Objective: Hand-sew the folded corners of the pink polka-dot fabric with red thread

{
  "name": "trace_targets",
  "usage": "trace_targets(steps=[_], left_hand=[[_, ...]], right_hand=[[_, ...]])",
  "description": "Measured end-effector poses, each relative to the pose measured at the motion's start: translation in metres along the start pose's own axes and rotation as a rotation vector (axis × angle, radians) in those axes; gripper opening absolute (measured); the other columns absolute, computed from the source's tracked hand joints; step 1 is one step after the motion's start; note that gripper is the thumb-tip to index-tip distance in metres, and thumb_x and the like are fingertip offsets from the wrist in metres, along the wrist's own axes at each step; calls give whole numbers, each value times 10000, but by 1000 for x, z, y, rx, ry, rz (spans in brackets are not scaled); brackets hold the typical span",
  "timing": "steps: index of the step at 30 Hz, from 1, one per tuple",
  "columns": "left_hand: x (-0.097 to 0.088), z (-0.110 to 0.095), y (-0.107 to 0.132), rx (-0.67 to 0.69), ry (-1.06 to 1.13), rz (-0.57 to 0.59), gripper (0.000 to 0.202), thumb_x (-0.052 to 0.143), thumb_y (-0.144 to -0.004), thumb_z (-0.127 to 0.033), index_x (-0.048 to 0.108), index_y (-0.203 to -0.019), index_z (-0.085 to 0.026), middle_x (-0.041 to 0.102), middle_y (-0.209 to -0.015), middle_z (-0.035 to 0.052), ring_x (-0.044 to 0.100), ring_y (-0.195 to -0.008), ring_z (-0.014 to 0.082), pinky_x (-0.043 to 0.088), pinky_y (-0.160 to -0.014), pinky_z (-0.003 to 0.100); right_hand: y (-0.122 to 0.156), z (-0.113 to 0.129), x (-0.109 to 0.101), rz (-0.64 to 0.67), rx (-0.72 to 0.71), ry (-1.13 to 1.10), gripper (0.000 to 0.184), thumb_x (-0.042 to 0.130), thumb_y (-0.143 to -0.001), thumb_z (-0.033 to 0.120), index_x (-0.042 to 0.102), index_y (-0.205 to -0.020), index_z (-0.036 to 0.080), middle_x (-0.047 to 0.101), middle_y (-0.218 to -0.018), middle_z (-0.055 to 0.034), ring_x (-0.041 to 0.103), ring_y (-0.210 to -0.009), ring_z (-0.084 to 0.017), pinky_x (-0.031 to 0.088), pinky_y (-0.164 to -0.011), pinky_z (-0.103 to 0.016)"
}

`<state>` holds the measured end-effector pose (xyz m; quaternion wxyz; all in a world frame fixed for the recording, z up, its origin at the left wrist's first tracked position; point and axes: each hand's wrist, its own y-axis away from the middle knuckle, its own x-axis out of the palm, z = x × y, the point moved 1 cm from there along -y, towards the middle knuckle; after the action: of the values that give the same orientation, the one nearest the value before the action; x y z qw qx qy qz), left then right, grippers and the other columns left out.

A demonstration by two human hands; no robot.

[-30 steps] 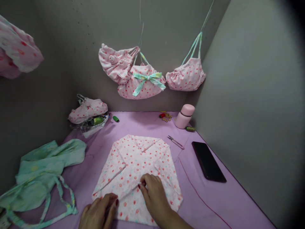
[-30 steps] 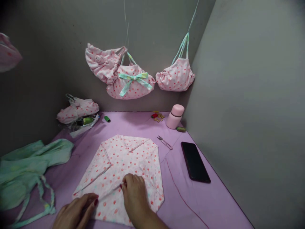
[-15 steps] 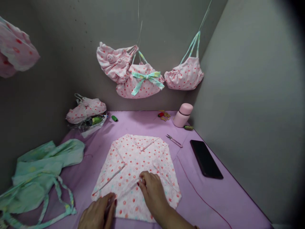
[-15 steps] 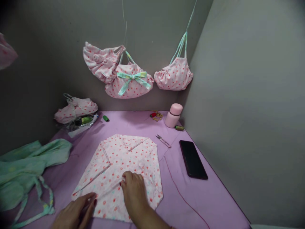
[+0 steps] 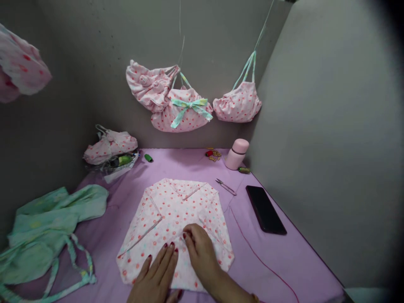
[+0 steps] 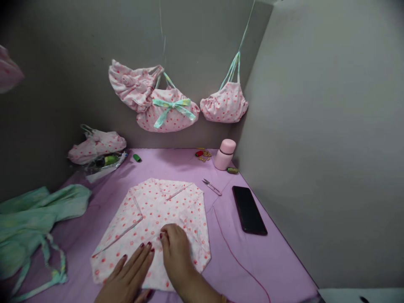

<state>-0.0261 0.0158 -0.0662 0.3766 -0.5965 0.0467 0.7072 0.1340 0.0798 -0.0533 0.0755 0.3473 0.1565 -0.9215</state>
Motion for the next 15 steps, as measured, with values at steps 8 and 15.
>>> trace_targets(steps=[8,15], left_hand=[[4,-7,-1,-86,52,-3,824,442,-806,-422,-15,-1375,-40,575,-1201,116,580,-1047,234,446,-790,364],[-4,19,43,-373,151,187,598,482,-832,-378,295,-1350,-144,462,-1311,120,501,-1155,269,502,-828,409]], right_hand=[[27,-13,-1,462,-561,262,796,426,-881,514,21,-1447,130,217,-1464,-127,211,-1334,-276,212,-1064,-470],[26,-18,4,530,-513,283,843,434,-848,587,22,-1444,156,189,-1466,-118,179,-1342,-290,196,-1065,-501]])
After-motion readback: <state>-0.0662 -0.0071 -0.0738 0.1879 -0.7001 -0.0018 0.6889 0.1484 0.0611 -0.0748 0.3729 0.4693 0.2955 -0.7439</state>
